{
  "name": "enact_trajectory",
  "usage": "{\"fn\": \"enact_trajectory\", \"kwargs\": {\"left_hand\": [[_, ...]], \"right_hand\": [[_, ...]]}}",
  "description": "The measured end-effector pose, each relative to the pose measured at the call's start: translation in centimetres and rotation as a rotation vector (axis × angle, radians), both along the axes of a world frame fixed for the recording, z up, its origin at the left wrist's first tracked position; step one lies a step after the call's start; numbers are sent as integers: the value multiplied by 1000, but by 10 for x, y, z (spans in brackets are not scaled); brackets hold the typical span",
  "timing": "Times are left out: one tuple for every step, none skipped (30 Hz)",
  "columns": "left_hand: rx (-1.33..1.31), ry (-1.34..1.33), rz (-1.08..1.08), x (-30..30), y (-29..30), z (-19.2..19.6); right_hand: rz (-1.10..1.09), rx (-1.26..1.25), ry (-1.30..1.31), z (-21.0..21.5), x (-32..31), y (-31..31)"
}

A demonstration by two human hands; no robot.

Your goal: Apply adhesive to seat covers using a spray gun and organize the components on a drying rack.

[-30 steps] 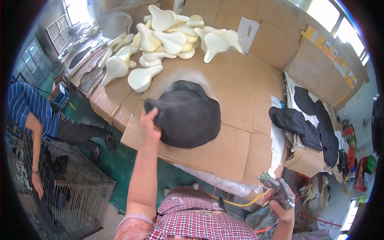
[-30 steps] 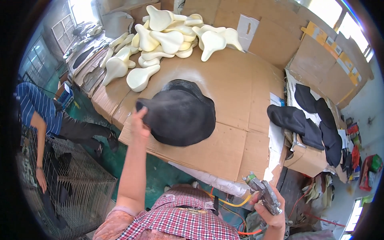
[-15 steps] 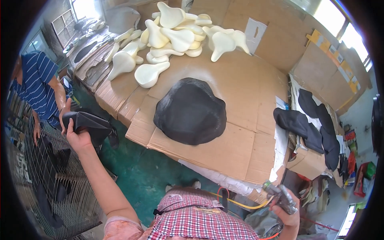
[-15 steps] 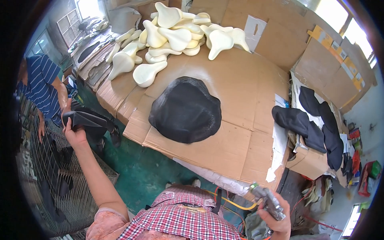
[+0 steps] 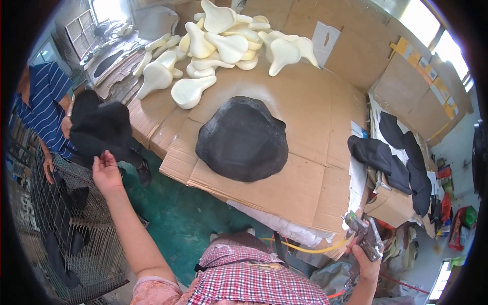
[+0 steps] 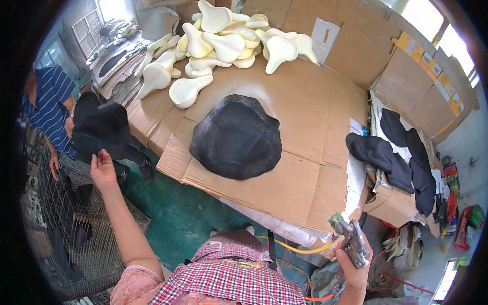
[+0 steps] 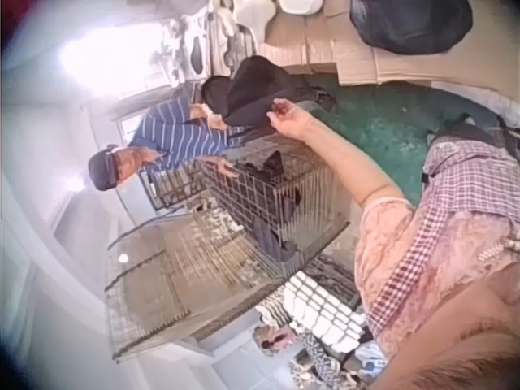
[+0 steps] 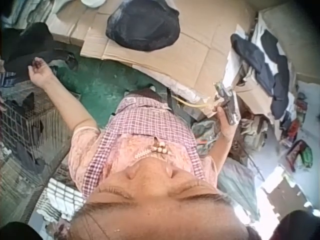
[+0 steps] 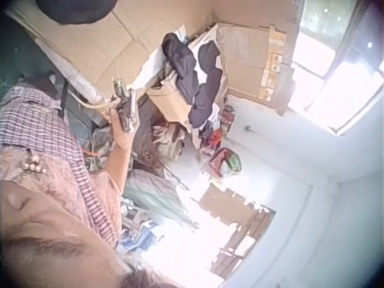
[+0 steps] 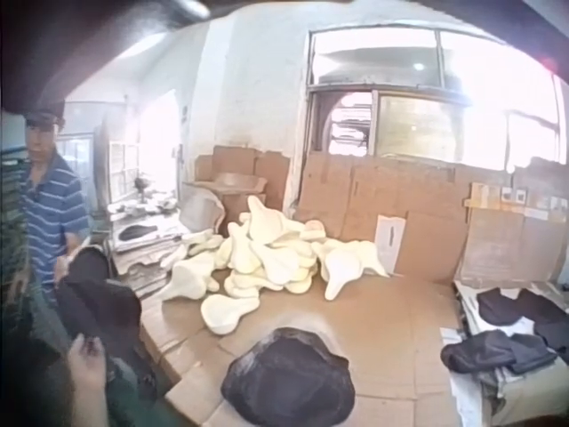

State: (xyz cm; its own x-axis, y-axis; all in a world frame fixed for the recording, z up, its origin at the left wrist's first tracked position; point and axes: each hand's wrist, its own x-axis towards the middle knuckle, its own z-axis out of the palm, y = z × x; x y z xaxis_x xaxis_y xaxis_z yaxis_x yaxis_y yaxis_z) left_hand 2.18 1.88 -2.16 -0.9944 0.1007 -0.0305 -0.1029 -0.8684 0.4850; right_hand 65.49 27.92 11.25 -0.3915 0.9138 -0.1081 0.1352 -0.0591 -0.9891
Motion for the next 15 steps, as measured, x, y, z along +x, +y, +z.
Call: {"fn": "enact_trajectory", "kwargs": {"left_hand": [[-57,-15,42,20,27,1],[-154,-13,39,39,50,-1],[-253,-8,35,57,70,-5],[-340,-17,-16,72,88,-10],[-425,-27,-69,85,106,-22],[-517,-25,-135,93,124,-41],[-609,-22,-199,100,141,-63],[-744,-18,-271,112,161,-81],[-878,-12,-342,122,179,-99],[-982,86,-345,123,188,-127],[-1085,184,-354,125,195,-150],[-1291,270,-345,135,210,-157],[-1497,362,-328,145,223,-158],[-1494,366,-333,155,232,-158],[-1681,426,-288,167,241,-154]], "right_hand": [[-8,1,-8,-2,4,-3],[1,-37,-30,-3,9,-7],[10,-76,-49,-3,12,-9],[81,-118,-50,0,11,-9],[76,-118,-52,3,9,-10],[131,-139,-38,5,5,-9],[188,-160,-22,7,-1,-8],[194,-138,47,10,-8,-6],[189,-137,45,12,-15,-4],[174,-81,113,13,-24,-1],[153,-26,179,13,-29,1],[144,-13,162,12,-30,5],[135,-10,160,12,-27,6],[173,-27,90,13,-24,6],[205,-45,16,13,-19,8]]}}
